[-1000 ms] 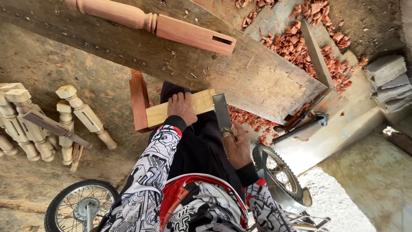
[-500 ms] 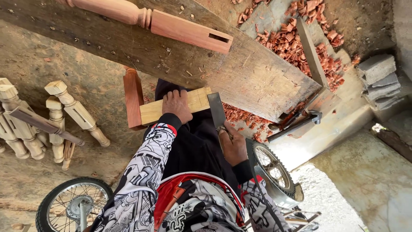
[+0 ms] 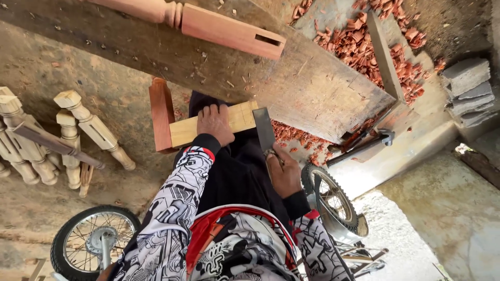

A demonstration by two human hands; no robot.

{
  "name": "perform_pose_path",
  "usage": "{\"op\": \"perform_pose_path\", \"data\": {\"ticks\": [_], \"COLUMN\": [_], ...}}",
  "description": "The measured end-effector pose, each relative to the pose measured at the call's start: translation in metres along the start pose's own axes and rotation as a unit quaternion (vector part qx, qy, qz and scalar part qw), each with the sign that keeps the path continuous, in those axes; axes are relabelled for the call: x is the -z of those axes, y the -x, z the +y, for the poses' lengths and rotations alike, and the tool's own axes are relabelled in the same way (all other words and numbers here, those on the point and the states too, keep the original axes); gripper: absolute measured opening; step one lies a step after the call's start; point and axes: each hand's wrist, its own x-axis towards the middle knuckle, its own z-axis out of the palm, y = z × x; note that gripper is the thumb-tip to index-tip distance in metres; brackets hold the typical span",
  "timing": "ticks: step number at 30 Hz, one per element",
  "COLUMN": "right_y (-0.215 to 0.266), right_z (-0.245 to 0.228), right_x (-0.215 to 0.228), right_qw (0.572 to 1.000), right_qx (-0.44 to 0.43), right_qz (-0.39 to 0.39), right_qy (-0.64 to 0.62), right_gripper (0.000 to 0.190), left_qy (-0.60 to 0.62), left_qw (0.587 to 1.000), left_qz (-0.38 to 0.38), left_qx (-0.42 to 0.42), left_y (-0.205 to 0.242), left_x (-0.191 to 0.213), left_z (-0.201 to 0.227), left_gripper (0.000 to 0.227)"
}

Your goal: The person assembles a wooden chair by fitting a rectangular wooden piece into a pre-drilled slot on a chair frame. They use a chisel to adjust the fit and a hammer to secure the piece. The person then lifts the assembled chair to inspect the joint.

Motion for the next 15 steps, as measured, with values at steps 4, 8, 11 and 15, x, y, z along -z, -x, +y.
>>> {"op": "perform_pose_path", "data": {"ticks": [4, 8, 11, 15], "right_y": [-0.008, -0.004, -0.012, -0.004], "right_z": [0.014, 0.007, -0.001, -0.004], "right_x": [0.002, 0.000, 0.003, 0.001], "right_qw": [1.000, 1.000, 0.998, 0.999], "right_qx": [0.004, 0.010, 0.065, 0.048], "right_qz": [0.004, -0.010, 0.001, -0.007], "right_qy": [0.001, -0.003, -0.006, 0.022], "right_gripper": [0.044, 0.044, 0.044, 0.043], "left_qy": [-0.005, -0.003, -0.006, -0.006], "left_qw": [0.999, 1.000, 0.998, 0.997], "left_qz": [0.034, 0.028, 0.053, 0.064], "left_qx": [-0.016, -0.011, -0.034, -0.031], "left_y": [-0.018, 0.006, -0.016, -0.001], "left_x": [0.001, -0.010, 0.001, -0.010], "left_z": [-0.004, -0.003, -0.005, -0.005], "left_gripper": [0.046, 0.048, 0.043, 0.053]}}
